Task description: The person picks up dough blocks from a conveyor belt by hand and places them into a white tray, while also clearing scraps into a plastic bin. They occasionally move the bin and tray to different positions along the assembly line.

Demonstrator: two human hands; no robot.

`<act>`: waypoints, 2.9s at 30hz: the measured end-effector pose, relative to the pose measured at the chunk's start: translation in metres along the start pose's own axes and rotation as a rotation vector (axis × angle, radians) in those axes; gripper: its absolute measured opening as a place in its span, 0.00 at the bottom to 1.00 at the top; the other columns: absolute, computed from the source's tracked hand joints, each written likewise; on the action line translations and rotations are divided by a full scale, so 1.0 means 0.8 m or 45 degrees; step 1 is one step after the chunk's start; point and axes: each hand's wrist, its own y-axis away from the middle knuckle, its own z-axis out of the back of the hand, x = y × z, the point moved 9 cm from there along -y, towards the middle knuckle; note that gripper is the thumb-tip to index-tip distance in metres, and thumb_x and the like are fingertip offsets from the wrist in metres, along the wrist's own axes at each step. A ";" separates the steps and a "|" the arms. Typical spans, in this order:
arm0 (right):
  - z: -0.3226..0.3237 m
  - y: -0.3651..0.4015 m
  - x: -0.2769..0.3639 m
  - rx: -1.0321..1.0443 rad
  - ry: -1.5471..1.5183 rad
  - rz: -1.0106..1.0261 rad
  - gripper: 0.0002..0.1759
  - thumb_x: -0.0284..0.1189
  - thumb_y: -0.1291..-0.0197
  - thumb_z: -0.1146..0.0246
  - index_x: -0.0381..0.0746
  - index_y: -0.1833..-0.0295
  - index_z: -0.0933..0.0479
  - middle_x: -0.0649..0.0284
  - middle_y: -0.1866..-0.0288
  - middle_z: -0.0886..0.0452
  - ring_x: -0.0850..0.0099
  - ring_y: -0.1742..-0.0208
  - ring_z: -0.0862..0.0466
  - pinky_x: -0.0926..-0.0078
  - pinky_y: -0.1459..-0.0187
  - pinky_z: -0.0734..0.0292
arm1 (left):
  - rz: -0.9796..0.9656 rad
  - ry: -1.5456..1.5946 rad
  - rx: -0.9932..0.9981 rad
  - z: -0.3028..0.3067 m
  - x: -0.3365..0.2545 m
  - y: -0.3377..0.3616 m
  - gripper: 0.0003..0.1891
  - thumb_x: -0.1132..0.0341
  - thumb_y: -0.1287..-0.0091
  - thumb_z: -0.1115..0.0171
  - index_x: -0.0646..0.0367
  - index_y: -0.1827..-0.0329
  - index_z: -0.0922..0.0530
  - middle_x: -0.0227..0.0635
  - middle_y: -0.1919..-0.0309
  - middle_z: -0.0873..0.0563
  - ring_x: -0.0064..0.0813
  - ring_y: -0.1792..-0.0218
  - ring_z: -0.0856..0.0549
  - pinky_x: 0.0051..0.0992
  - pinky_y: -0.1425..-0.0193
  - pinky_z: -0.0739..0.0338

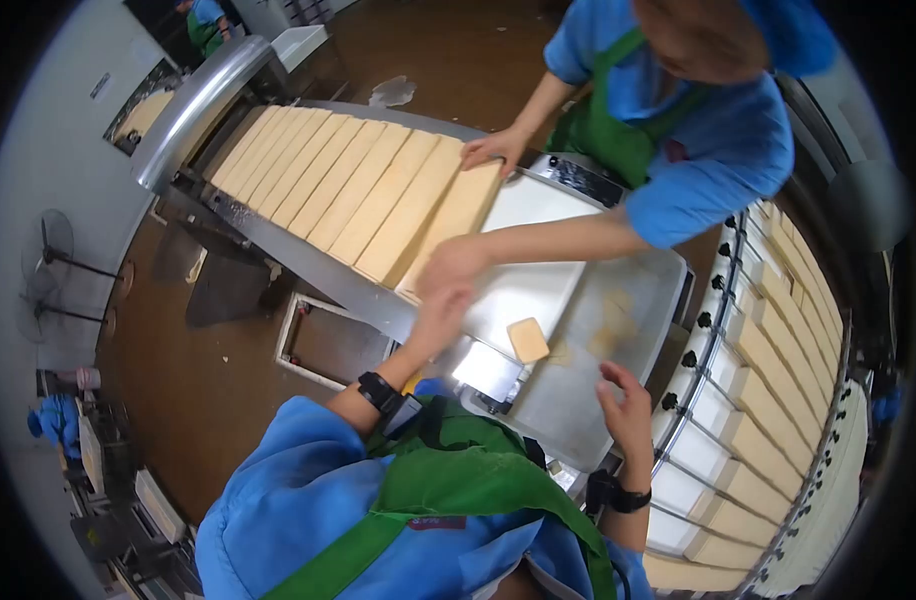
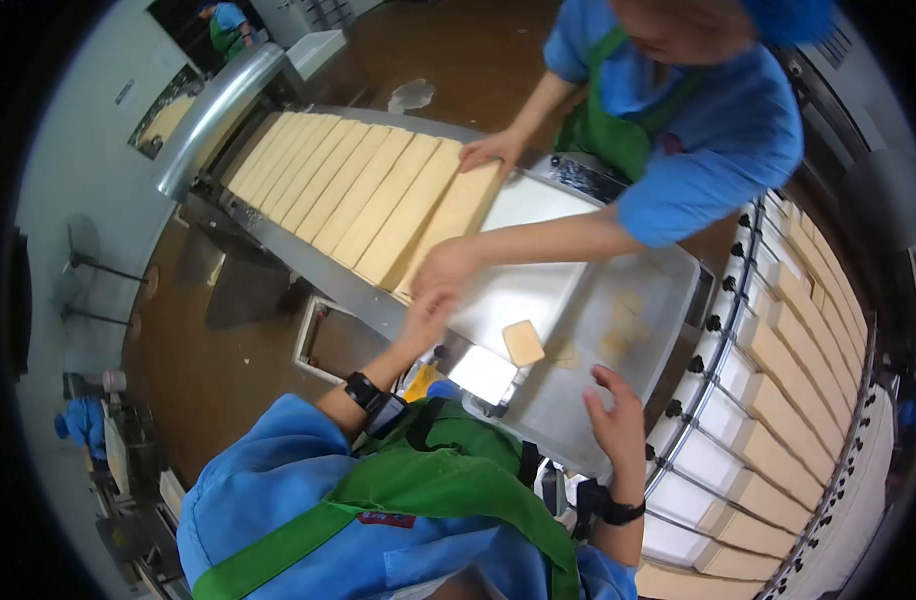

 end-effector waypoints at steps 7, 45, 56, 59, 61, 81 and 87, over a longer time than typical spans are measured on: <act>-0.168 -0.143 0.122 0.303 -0.049 0.314 0.16 0.31 0.43 0.38 0.35 0.50 0.23 0.52 0.53 0.19 0.59 0.52 0.20 0.68 0.47 0.27 | 0.245 -1.141 -0.657 0.158 0.080 -0.017 0.33 0.57 0.45 0.33 0.66 0.41 0.35 0.53 0.48 0.27 0.52 0.53 0.25 0.41 0.46 0.31; -0.012 -0.163 -0.080 -0.949 0.120 -0.784 0.49 0.43 0.55 0.33 0.31 0.34 0.50 0.37 0.32 0.53 0.45 0.30 0.47 0.56 0.37 0.37 | -0.089 -0.743 0.555 -0.041 -0.033 -0.047 0.43 0.57 0.53 0.28 0.69 0.39 0.42 0.64 0.48 0.37 0.63 0.51 0.27 0.45 0.46 0.27; 0.197 0.363 -0.156 -1.726 0.032 -1.447 0.42 0.50 0.48 0.41 0.28 0.39 0.42 0.36 0.42 0.35 0.40 0.42 0.32 0.55 0.43 0.31 | -0.986 -0.212 1.338 -0.291 -0.283 0.146 0.37 0.68 0.54 0.27 0.56 0.38 0.34 0.50 0.43 0.35 0.52 0.49 0.26 0.37 0.45 0.26; 0.216 0.436 -0.189 -1.397 0.157 -1.689 0.42 0.54 0.49 0.44 0.30 0.39 0.37 0.37 0.43 0.31 0.40 0.44 0.28 0.56 0.44 0.30 | -1.109 -0.154 1.716 -0.328 -0.301 0.215 0.35 0.65 0.52 0.28 0.55 0.38 0.33 0.48 0.41 0.35 0.50 0.48 0.25 0.37 0.45 0.26; 0.229 0.443 -0.201 -1.142 0.381 -1.703 0.39 0.56 0.45 0.47 0.34 0.39 0.35 0.42 0.41 0.30 0.44 0.41 0.30 0.50 0.41 0.37 | -1.053 -0.205 1.957 -0.346 -0.293 0.250 0.34 0.62 0.48 0.29 0.53 0.37 0.33 0.49 0.38 0.38 0.51 0.48 0.24 0.38 0.46 0.25; 0.246 0.449 -0.287 -1.189 0.815 -1.706 0.42 0.54 0.38 0.50 0.34 0.29 0.47 0.46 0.26 0.49 0.46 0.26 0.52 0.48 0.30 0.54 | -0.772 0.205 2.118 -0.487 -0.244 0.313 0.29 0.82 0.44 0.53 0.52 0.37 0.34 0.51 0.32 0.47 0.52 0.32 0.41 0.34 0.30 0.43; 0.237 0.417 -0.250 -1.173 0.717 -1.407 0.34 0.48 0.36 0.48 0.36 0.32 0.40 0.45 0.31 0.39 0.46 0.30 0.42 0.50 0.34 0.45 | -0.463 0.237 1.609 -0.425 -0.210 0.171 0.31 0.76 0.43 0.46 0.53 0.33 0.38 0.54 0.30 0.49 0.50 0.28 0.48 0.37 0.28 0.50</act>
